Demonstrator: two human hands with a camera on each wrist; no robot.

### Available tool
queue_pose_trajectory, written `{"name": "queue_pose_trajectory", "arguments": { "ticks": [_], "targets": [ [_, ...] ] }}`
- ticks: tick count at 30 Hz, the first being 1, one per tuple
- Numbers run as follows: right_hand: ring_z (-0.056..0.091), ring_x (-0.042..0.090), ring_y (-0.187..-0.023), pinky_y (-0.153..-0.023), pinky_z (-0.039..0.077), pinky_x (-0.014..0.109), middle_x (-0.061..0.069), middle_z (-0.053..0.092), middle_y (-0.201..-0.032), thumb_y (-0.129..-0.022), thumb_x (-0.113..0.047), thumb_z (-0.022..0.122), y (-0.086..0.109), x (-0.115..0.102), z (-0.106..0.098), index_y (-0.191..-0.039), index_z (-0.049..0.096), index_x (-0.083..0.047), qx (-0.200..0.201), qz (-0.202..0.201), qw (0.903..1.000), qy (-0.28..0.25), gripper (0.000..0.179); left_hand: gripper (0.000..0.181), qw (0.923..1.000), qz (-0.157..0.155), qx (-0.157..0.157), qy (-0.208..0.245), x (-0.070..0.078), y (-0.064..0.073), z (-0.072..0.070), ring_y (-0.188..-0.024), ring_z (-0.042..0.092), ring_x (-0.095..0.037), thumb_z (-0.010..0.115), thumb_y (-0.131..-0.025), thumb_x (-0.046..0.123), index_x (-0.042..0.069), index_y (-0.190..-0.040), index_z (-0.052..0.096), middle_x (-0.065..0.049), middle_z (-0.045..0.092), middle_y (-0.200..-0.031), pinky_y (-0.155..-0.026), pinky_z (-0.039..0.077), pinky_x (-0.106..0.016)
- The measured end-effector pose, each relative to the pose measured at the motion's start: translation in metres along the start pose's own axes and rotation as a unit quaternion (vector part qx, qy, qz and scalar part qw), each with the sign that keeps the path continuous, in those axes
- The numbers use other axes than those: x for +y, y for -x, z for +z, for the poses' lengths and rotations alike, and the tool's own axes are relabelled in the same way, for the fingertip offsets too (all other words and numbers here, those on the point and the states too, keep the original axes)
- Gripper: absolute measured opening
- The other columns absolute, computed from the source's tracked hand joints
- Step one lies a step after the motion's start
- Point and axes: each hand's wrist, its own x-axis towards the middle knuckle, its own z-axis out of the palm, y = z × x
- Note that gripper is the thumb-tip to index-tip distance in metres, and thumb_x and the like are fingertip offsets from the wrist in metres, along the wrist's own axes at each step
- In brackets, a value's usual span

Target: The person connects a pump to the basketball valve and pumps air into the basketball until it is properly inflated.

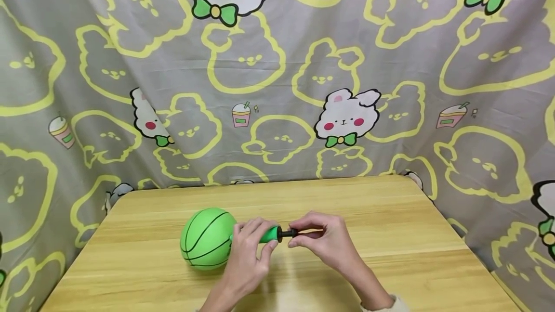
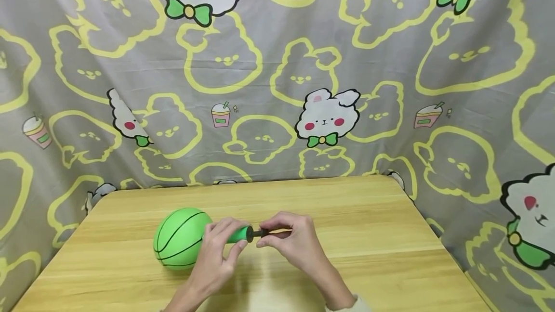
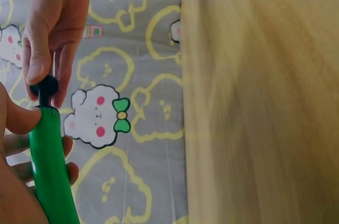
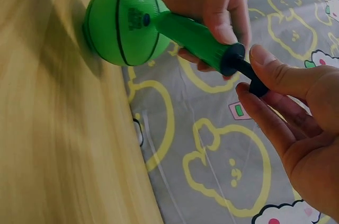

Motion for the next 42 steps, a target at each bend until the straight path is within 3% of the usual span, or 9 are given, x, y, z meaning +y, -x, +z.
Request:
{"name": "queue_pose_trajectory", "arguments": {
  "ticks": [9, 14, 18, 23, 28, 31, 35, 39, 42],
  "targets": [
    [0.075, 0.021, -0.093, -0.074, 0.060, 0.035, 0.010, 0.075, -0.098, -0.079, -0.012, 0.087, 0.002, -0.004, -0.004, -0.100, 0.078, -0.009, -0.017, 0.032, 0.9992, 0.020, 0.023, 0.027, 0.9999, 0.002, -0.012, 0.010, 0.005, 0.001, 0.005, -0.101, 0.063, -0.010, 0.074, -0.087, 0.012, 0.015, -0.113, 0.070, 0.008, 0.068, -0.106, -0.090, 0.037, -0.042],
    [0.074, 0.021, -0.097, -0.075, 0.060, 0.034, 0.012, 0.074, -0.102, -0.081, -0.005, 0.085, 0.000, 0.002, -0.009, -0.102, 0.076, -0.004, -0.028, 0.040, 0.9984, 0.028, 0.023, 0.032, 0.9982, -0.008, -0.059, 0.006, 0.003, -0.004, -0.002, -0.107, 0.063, -0.011, 0.077, -0.089, 0.016, 0.016, -0.120, 0.070, 0.007, 0.067, -0.112, -0.092, 0.040, -0.042],
    [0.075, 0.022, -0.098, -0.076, 0.059, 0.033, 0.010, 0.075, -0.103, -0.081, -0.004, 0.085, -0.004, 0.009, -0.011, -0.104, 0.076, -0.004, -0.018, 0.052, 0.9979, 0.034, 0.025, 0.045, 0.9933, -0.014, -0.110, -0.035, -0.003, -0.010, -0.019, -0.118, 0.060, -0.019, 0.079, -0.089, 0.021, 0.017, -0.131, 0.067, 0.003, 0.066, -0.125, -0.101, 0.043, -0.048],
    [0.075, 0.023, -0.096, -0.076, 0.060, 0.032, 0.008, 0.076, -0.102, -0.081, -0.007, 0.086, -0.007, 0.017, -0.017, -0.104, 0.076, -0.006, -0.001, 0.078, 0.9957, 0.051, 0.025, 0.046, 0.9860, -0.039, -0.115, -0.115, -0.027, -0.015, -0.058, -0.127, 0.053, -0.031, 0.081, -0.087, 0.025, 0.016, -0.130, 0.068, -0.005, 0.061, -0.136, -0.108, 0.036, -0.060],
    [0.075, 0.022, -0.096, -0.075, 0.060, 0.031, 0.010, 0.075, -0.105, -0.081, -0.005, 0.085, -0.006, 0.024, -0.023, -0.104, 0.075, -0.007, 0.009, 0.106, 0.9923, 0.064, 0.025, 0.067, 0.9729, -0.079, -0.149, -0.158, -0.060, -0.006, -0.084, -0.133, 0.044, -0.040, 0.089, -0.076, 0.041, 0.024, -0.136, 0.064, -0.016, 0.048, -0.148, -0.094, 0.038, -0.071],
    [0.074, 0.025, -0.100, -0.078, 0.059, 0.031, 0.015, 0.073, -0.108, -0.084, -0.003, 0.083, -0.006, 0.028, -0.023, -0.107, 0.073, -0.005, -0.004, 0.107, 0.9925, 0.059, 0.025, 0.084, 0.9697, -0.095, -0.172, -0.145, -0.070, -0.002, -0.082, -0.136, 0.040, -0.043, 0.093, -0.070, 0.044, 0.026, -0.144, 0.056, -0.018, 0.040, -0.154, -0.088, 0.041, -0.071],
    [0.071, 0.030, -0.102, -0.081, 0.058, 0.030, 0.016, 0.071, -0.110, -0.084, 0.002, 0.080, -0.007, 0.036, -0.018, -0.111, 0.071, -0.001, -0.015, 0.093, 0.9931, 0.070, 0.028, 0.088, 0.9705, -0.100, -0.160, -0.150, -0.071, -0.001, -0.070, -0.137, 0.036, -0.044, 0.096, -0.066, 0.041, 0.027, -0.143, 0.057, -0.017, 0.038, -0.155, -0.084, 0.044, -0.068],
    [0.071, 0.027, -0.098, -0.078, 0.058, 0.028, 0.009, 0.071, -0.111, -0.082, 0.003, 0.082, -0.007, 0.044, -0.005, -0.116, 0.071, -0.003, -0.034, 0.081, 0.9867, 0.137, 0.036, 0.082, 0.9706, -0.100, -0.139, -0.169, -0.070, 0.000, -0.062, -0.136, 0.036, -0.042, 0.095, -0.065, 0.039, 0.027, -0.139, 0.060, -0.015, 0.041, -0.153, -0.082, 0.044, -0.065],
    [0.069, 0.021, -0.093, -0.076, 0.058, 0.028, 0.005, 0.071, -0.110, -0.082, 0.001, 0.083, -0.011, 0.048, 0.009, -0.116, 0.071, -0.007, -0.050, 0.051, 0.9753, 0.209, 0.037, 0.081, 0.9704, -0.106, -0.130, -0.173, -0.072, 0.002, -0.061, -0.134, 0.038, -0.041, 0.094, -0.065, 0.038, 0.028, -0.138, 0.061, -0.013, 0.042, -0.152, -0.080, 0.044, -0.064]
  ]
}}
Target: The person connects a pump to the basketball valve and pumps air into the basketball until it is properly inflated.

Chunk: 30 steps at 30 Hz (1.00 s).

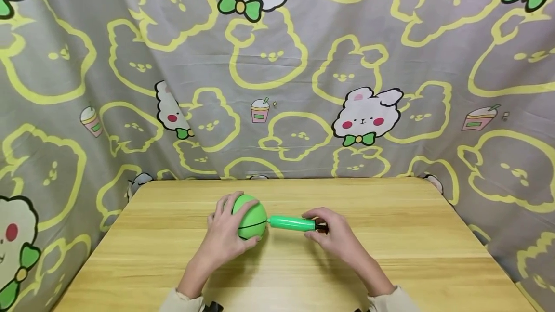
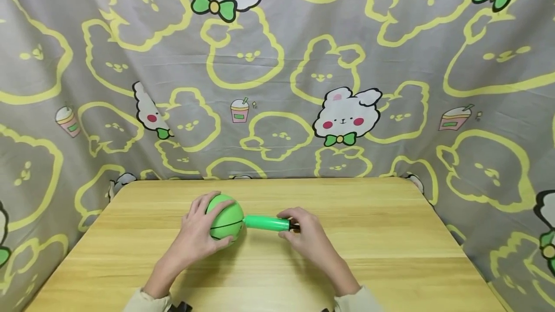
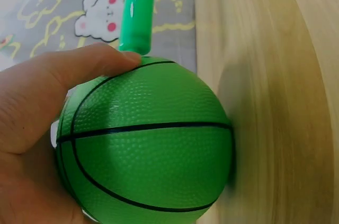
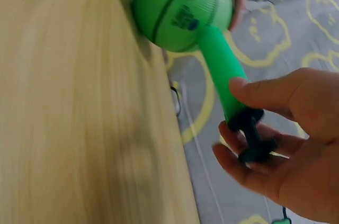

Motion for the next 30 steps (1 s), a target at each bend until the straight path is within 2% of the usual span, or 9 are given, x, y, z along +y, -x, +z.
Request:
{"name": "queue_pose_trajectory", "arguments": {
  "ticks": [5, 8, 14, 18, 24, 30],
  "targets": [
    [0.068, 0.015, -0.092, -0.079, 0.057, 0.033, 0.002, 0.072, -0.108, -0.081, -0.002, 0.085, -0.011, -0.007, 0.017, -0.116, 0.072, -0.010, -0.009, -0.051, 0.9916, 0.118, 0.038, 0.080, 1.0000, -0.002, 0.009, -0.003, -0.002, -0.001, 0.005, -0.131, 0.040, -0.039, 0.092, -0.064, 0.039, 0.029, -0.137, 0.061, -0.013, 0.044, -0.150, -0.079, 0.045, -0.064],
    [0.068, 0.013, -0.094, -0.081, 0.057, 0.035, 0.000, 0.072, -0.108, -0.083, -0.007, 0.085, -0.018, -0.011, 0.024, -0.120, 0.072, -0.013, -0.022, -0.073, 0.9851, 0.154, 0.039, 0.079, 0.9999, -0.002, 0.009, -0.003, 0.000, -0.001, 0.006, -0.131, 0.040, -0.039, 0.091, -0.064, 0.039, 0.029, -0.137, 0.061, -0.013, 0.044, -0.150, -0.079, 0.045, -0.065],
    [0.066, 0.009, -0.096, -0.083, 0.056, 0.035, -0.005, 0.070, -0.111, -0.094, -0.017, 0.075, -0.034, -0.014, 0.040, -0.124, 0.067, -0.018, -0.040, -0.113, 0.9830, 0.139, 0.031, 0.079, 1.0000, 0.001, 0.006, -0.004, 0.003, -0.003, 0.008, -0.132, 0.039, -0.040, 0.092, -0.064, 0.039, 0.028, -0.136, 0.062, -0.014, 0.044, -0.150, -0.081, 0.044, -0.066],
    [0.064, 0.007, -0.092, -0.079, 0.055, 0.032, -0.008, 0.069, -0.106, -0.098, -0.019, 0.071, -0.041, -0.013, 0.050, -0.117, 0.066, -0.020, -0.044, -0.119, 0.9836, 0.129, 0.020, 0.078, 1.0000, 0.003, 0.006, -0.007, 0.005, -0.003, 0.008, -0.132, 0.039, -0.040, 0.092, -0.065, 0.040, 0.029, -0.135, 0.061, -0.014, 0.044, -0.149, -0.081, 0.044, -0.066],
    [0.060, 0.008, -0.075, -0.065, 0.049, 0.024, -0.007, 0.070, -0.093, -0.090, -0.013, 0.075, -0.049, -0.015, 0.062, -0.101, 0.070, -0.019, -0.019, -0.111, 0.9864, 0.120, 0.014, 0.078, 0.9998, 0.008, 0.013, -0.008, 0.002, -0.002, 0.007, -0.132, 0.040, -0.041, 0.093, -0.064, 0.040, 0.029, -0.135, 0.062, -0.014, 0.045, -0.148, -0.081, 0.044, -0.067],
    [0.058, 0.006, -0.070, -0.061, 0.048, 0.022, -0.007, 0.070, -0.087, -0.082, -0.013, 0.080, -0.054, -0.022, 0.068, -0.093, 0.074, -0.021, 0.016, -0.101, 0.9852, 0.137, 0.015, 0.078, 0.9999, -0.004, 0.008, -0.008, -0.003, -0.001, 0.006, -0.133, 0.038, -0.040, 0.092, -0.065, 0.041, 0.031, -0.136, 0.061, -0.012, 0.044, -0.150, -0.082, 0.043, -0.067]
  ]
}}
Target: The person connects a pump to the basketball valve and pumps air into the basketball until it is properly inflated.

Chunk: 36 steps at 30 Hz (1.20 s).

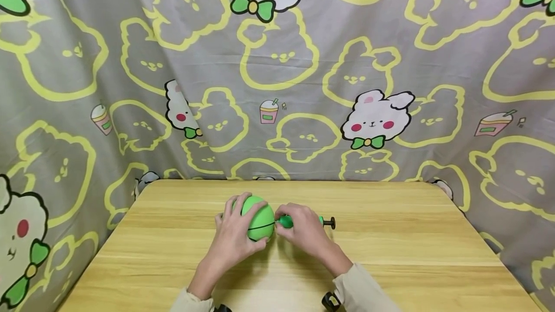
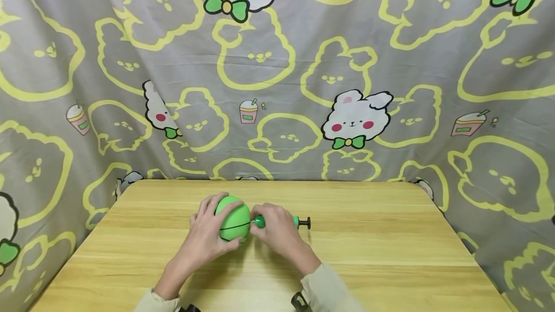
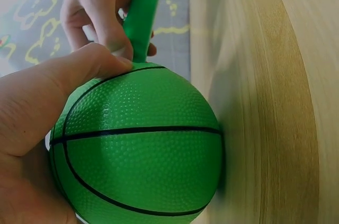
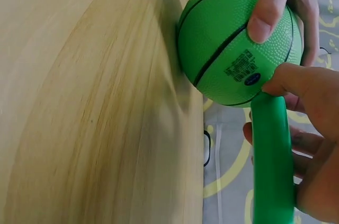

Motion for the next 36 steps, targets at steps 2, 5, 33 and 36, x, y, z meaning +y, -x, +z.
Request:
{"name": "queue_pose_trajectory", "arguments": {
  "ticks": [2, 5, 33, 36],
  "targets": [
    [0.058, 0.005, -0.069, -0.060, 0.048, 0.022, -0.009, 0.068, -0.085, -0.080, -0.013, 0.081, 0.000, -0.001, 0.000, -0.092, 0.075, -0.021, 0.006, 0.003, 0.9999, 0.010, 0.015, 0.078, 1.0000, 0.000, 0.001, 0.001, 0.000, 0.000, 0.000, -0.133, 0.039, -0.041, 0.092, -0.065, 0.041, 0.031, -0.136, 0.061, -0.012, 0.044, -0.150, -0.082, 0.043, -0.067],
    [0.057, 0.004, -0.067, -0.058, 0.047, 0.021, -0.011, 0.066, -0.082, -0.078, -0.012, 0.081, 0.000, -0.002, 0.002, -0.090, 0.075, -0.021, 0.014, 0.007, 0.9996, 0.022, 0.016, 0.078, 1.0000, 0.004, 0.004, -0.001, -0.001, -0.001, 0.000, -0.132, 0.039, -0.041, 0.092, -0.065, 0.041, 0.031, -0.136, 0.061, -0.012, 0.044, -0.150, -0.081, 0.044, -0.067],
    [0.042, 0.002, -0.058, -0.049, 0.036, 0.021, -0.008, 0.055, -0.071, -0.078, -0.011, 0.073, 0.005, 0.008, 0.003, -0.085, 0.065, -0.021, -0.010, -0.023, 0.9995, 0.021, 0.014, 0.079, 0.9998, 0.016, -0.006, -0.009, 0.000, -0.001, 0.002, -0.132, 0.039, -0.038, 0.091, -0.066, 0.045, 0.034, -0.137, 0.060, -0.009, 0.044, -0.150, -0.075, 0.046, -0.062],
    [0.041, 0.001, -0.056, -0.047, 0.036, 0.020, -0.006, 0.056, -0.071, -0.078, -0.011, 0.073, 0.008, 0.009, 0.005, -0.086, 0.065, -0.019, 0.006, -0.037, 0.9988, 0.032, 0.015, 0.079, 0.9997, 0.017, -0.006, -0.014, 0.001, -0.002, 0.002, -0.132, 0.039, -0.037, 0.091, -0.065, 0.045, 0.035, -0.136, 0.060, -0.008, 0.044, -0.150, -0.074, 0.046, -0.061]
  ]
}}
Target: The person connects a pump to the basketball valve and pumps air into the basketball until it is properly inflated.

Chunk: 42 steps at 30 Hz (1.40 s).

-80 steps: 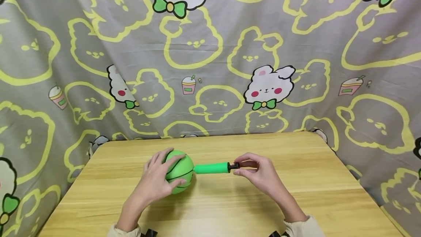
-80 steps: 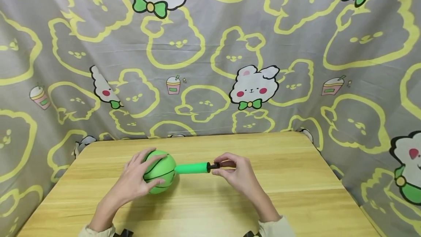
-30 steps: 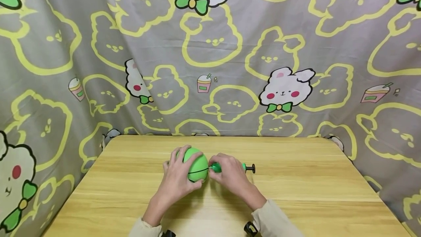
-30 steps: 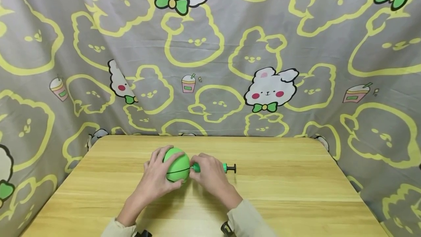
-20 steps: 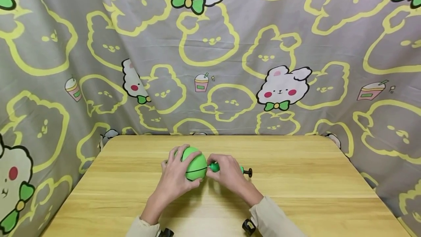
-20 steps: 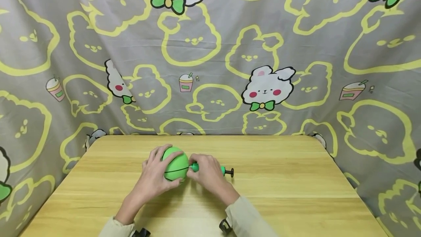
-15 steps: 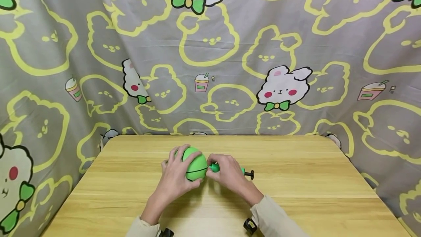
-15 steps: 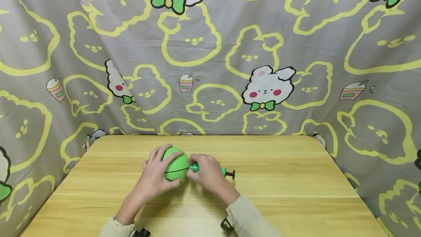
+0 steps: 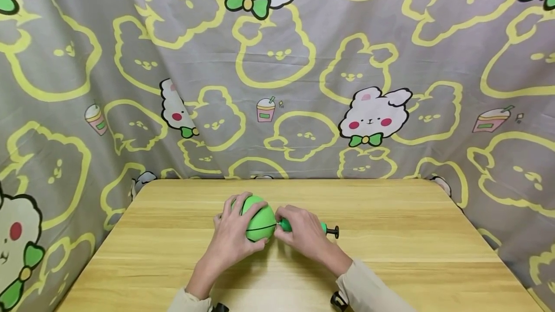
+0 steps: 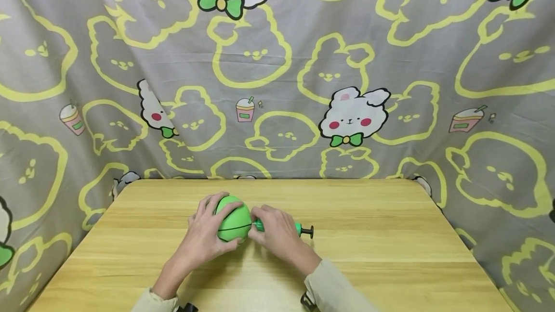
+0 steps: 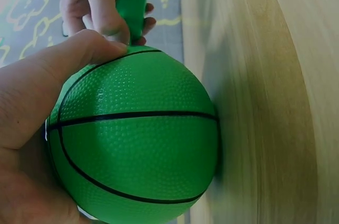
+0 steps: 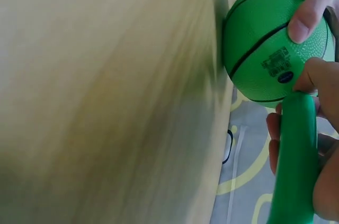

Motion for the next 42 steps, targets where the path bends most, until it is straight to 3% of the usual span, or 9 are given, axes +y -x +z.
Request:
{"name": "queue_pose_trajectory", "arguments": {
  "ticks": [10, 24, 33, 42],
  "targets": [
    [0.040, 0.001, -0.055, -0.045, 0.035, 0.018, -0.008, 0.057, -0.074, -0.074, -0.012, 0.070, 0.002, 0.000, 0.001, -0.085, 0.061, -0.023, 0.009, -0.028, 0.9987, 0.043, 0.018, 0.077, 1.0000, -0.005, -0.005, 0.004, -0.001, 0.002, 0.000, -0.133, 0.038, -0.038, 0.090, -0.065, 0.043, 0.036, -0.135, 0.060, -0.008, 0.044, -0.150, -0.073, 0.046, -0.062],
    [0.040, 0.001, -0.056, -0.044, 0.034, 0.019, -0.015, 0.050, -0.074, -0.074, -0.015, 0.071, 0.007, 0.004, -0.004, -0.086, 0.061, -0.026, 0.002, -0.028, 0.9978, 0.060, 0.019, 0.077, 0.9998, -0.007, -0.021, -0.003, 0.002, 0.002, 0.001, -0.134, 0.037, -0.039, 0.089, -0.066, 0.044, 0.038, -0.137, 0.059, -0.006, 0.042, -0.150, -0.072, 0.047, -0.062],
    [0.036, -0.001, -0.052, -0.042, 0.029, 0.017, -0.009, 0.053, -0.072, -0.074, -0.014, 0.070, 0.007, 0.012, -0.007, -0.085, 0.061, -0.024, 0.009, -0.073, 0.9946, 0.074, 0.018, 0.075, 0.9999, -0.002, -0.015, 0.000, 0.003, 0.001, 0.002, -0.132, 0.038, -0.039, 0.089, -0.067, 0.043, 0.039, -0.136, 0.060, -0.006, 0.042, -0.150, -0.072, 0.047, -0.063],
    [0.038, 0.000, -0.053, -0.043, 0.031, 0.017, -0.008, 0.054, -0.071, -0.075, -0.014, 0.069, 0.007, 0.015, -0.007, -0.082, 0.058, -0.024, 0.015, -0.079, 0.9943, 0.071, 0.017, 0.076, 0.9998, -0.003, -0.019, -0.009, 0.003, 0.000, 0.001, -0.132, 0.038, -0.039, 0.089, -0.066, 0.043, 0.039, -0.136, 0.060, -0.006, 0.041, -0.150, -0.073, 0.047, -0.063]
  ]
}}
